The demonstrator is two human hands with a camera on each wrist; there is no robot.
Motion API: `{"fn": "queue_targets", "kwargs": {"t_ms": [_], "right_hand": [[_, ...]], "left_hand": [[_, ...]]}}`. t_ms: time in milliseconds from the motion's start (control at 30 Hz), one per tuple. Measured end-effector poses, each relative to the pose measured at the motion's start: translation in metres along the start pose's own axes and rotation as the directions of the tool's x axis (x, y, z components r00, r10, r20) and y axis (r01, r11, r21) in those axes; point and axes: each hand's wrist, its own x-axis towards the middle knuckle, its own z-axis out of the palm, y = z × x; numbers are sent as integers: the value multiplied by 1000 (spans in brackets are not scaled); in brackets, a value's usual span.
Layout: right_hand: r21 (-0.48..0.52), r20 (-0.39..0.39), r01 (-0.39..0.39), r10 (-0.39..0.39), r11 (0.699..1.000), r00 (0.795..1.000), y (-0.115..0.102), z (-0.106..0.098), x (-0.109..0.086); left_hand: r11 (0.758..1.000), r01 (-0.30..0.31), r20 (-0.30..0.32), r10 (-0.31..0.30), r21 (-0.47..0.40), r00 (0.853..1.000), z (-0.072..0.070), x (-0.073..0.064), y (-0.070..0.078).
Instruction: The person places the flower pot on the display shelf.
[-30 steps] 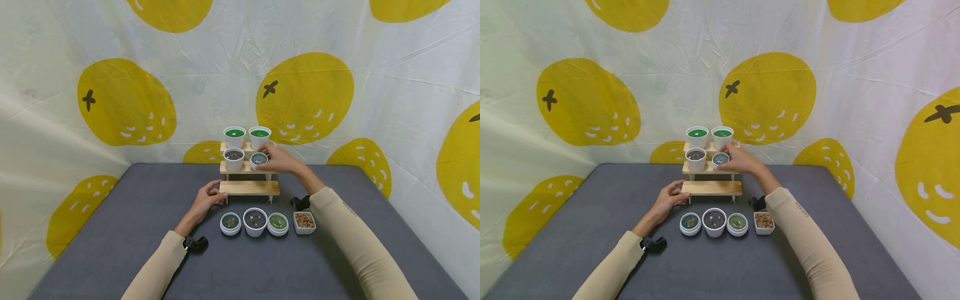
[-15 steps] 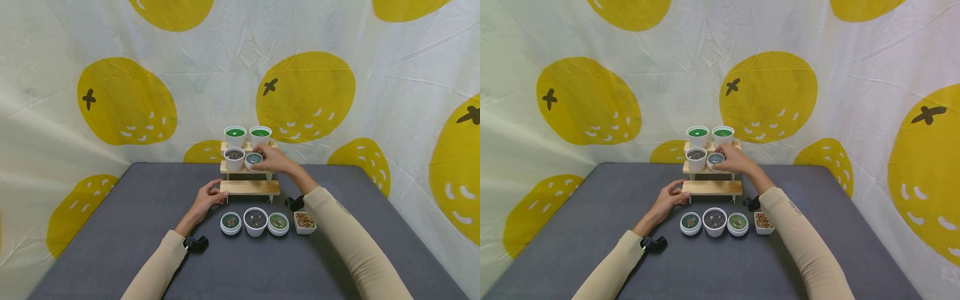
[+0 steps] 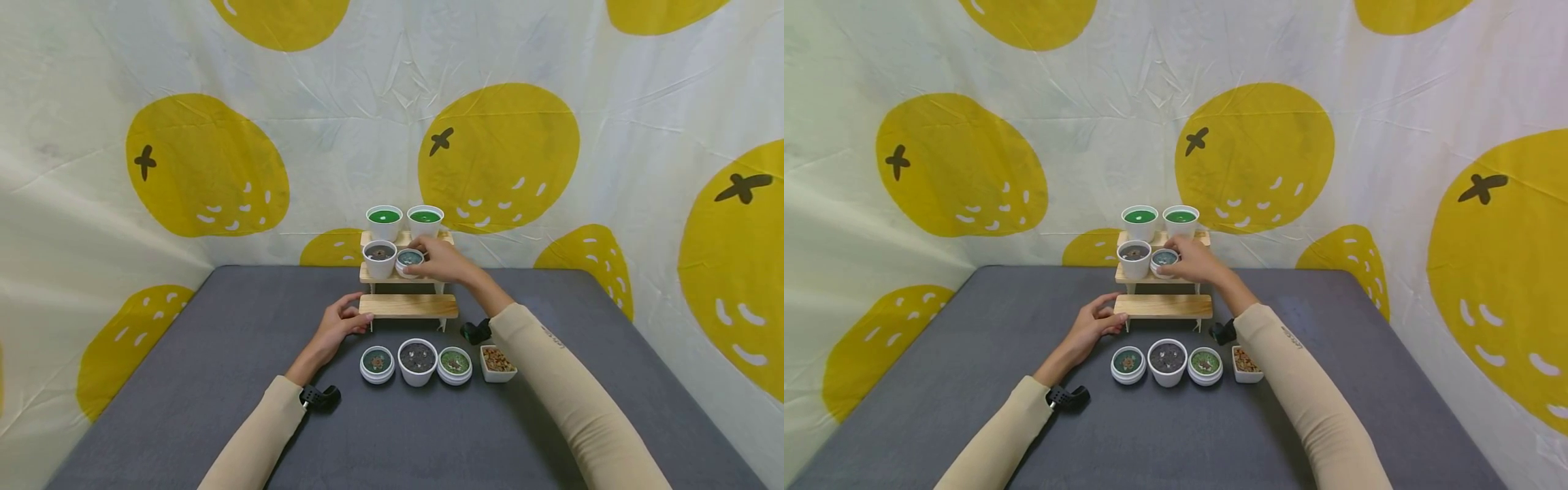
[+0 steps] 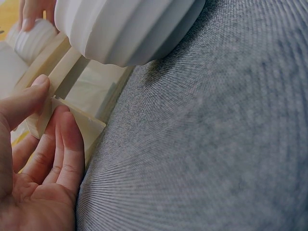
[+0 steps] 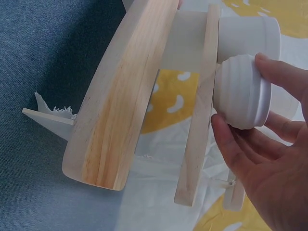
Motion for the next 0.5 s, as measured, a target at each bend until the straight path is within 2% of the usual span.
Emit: {"fn": "queue_targets", "kwargs": {"t_ms": [167,367,500], "right_hand": [[48,18,7,-8,999,1000,-2,-1,1],[13,11,17,-17,1000,1000,2,-2,3],[25,6,11,-11,1000,1000,6,-3,3]], "left_hand": [[1000,-2,-1,2,-5,1000,1,1,0],[1000,2,-9,-2,-4,1000,2,2,1],[1000,6,-15,-6,-4,1000,2,4,1]]}}
